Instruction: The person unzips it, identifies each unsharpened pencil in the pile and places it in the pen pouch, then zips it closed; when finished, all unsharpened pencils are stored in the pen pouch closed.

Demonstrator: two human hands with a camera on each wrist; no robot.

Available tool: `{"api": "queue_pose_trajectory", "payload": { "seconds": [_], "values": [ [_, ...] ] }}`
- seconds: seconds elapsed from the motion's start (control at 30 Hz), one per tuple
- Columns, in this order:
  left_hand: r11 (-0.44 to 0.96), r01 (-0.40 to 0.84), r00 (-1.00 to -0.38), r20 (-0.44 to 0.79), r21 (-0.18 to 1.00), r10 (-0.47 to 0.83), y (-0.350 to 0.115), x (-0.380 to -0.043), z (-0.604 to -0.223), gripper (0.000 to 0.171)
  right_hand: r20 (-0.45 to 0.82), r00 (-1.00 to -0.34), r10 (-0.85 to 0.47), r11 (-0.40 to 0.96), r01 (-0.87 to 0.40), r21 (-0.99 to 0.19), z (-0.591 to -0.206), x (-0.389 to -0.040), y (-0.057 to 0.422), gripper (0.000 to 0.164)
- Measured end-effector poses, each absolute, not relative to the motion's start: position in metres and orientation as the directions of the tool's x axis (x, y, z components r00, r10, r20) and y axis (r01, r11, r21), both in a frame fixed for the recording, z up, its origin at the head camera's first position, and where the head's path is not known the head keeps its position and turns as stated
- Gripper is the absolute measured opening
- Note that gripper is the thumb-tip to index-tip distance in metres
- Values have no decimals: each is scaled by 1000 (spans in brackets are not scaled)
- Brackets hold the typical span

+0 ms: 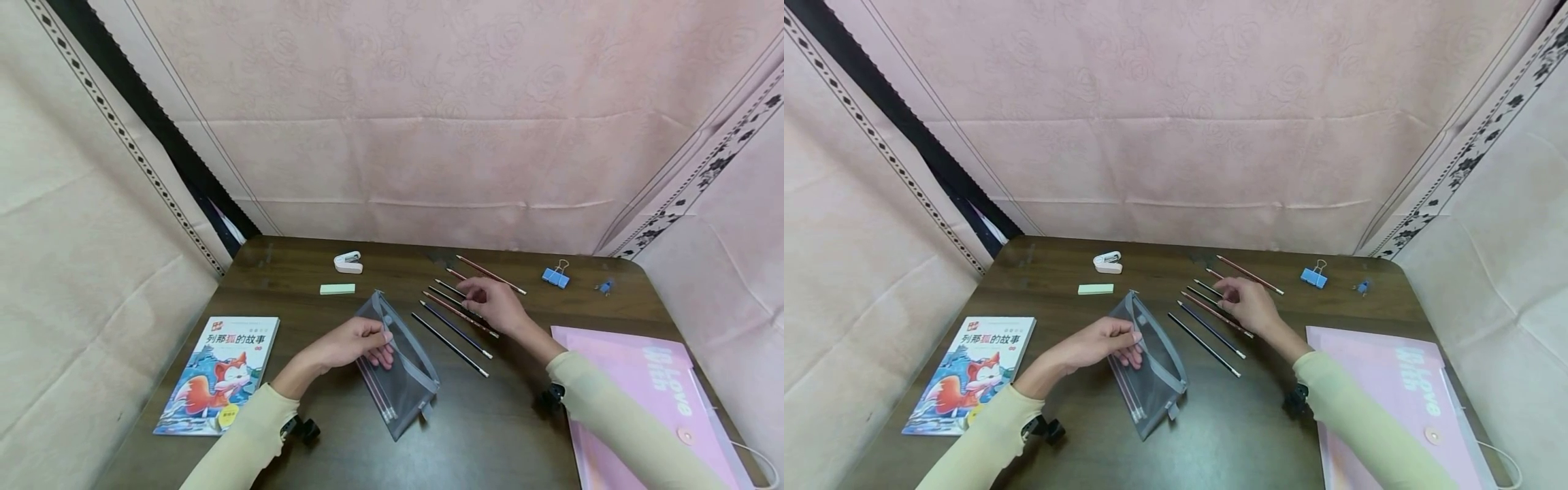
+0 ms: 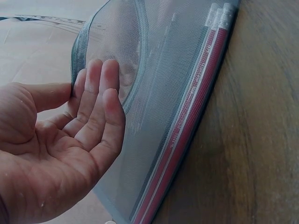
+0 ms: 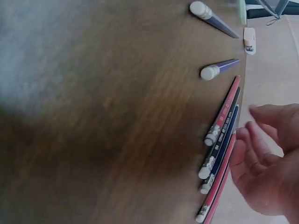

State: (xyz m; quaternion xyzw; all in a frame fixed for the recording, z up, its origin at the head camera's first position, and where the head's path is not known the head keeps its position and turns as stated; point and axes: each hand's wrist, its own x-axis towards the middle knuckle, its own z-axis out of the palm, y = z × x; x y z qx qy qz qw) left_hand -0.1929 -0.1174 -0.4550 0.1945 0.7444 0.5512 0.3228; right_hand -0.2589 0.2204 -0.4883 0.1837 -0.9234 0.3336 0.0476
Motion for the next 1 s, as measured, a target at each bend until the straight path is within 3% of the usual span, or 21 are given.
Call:
{"api": "queue_pose_trajectory", "payload": {
  "seconds": [0.43, 1.0],
  "values": [
    [316, -59, -712, -262, 947, 652, -117, -193, -456, 31, 173, -918, -356, 822, -396, -410, -492, -255, 218, 31],
    [306, -46, -713, -246, 951, 656, -114, -191, -457, 31, 224, -891, -394, 838, -449, -312, -492, -249, 215, 27]
  ]
}}
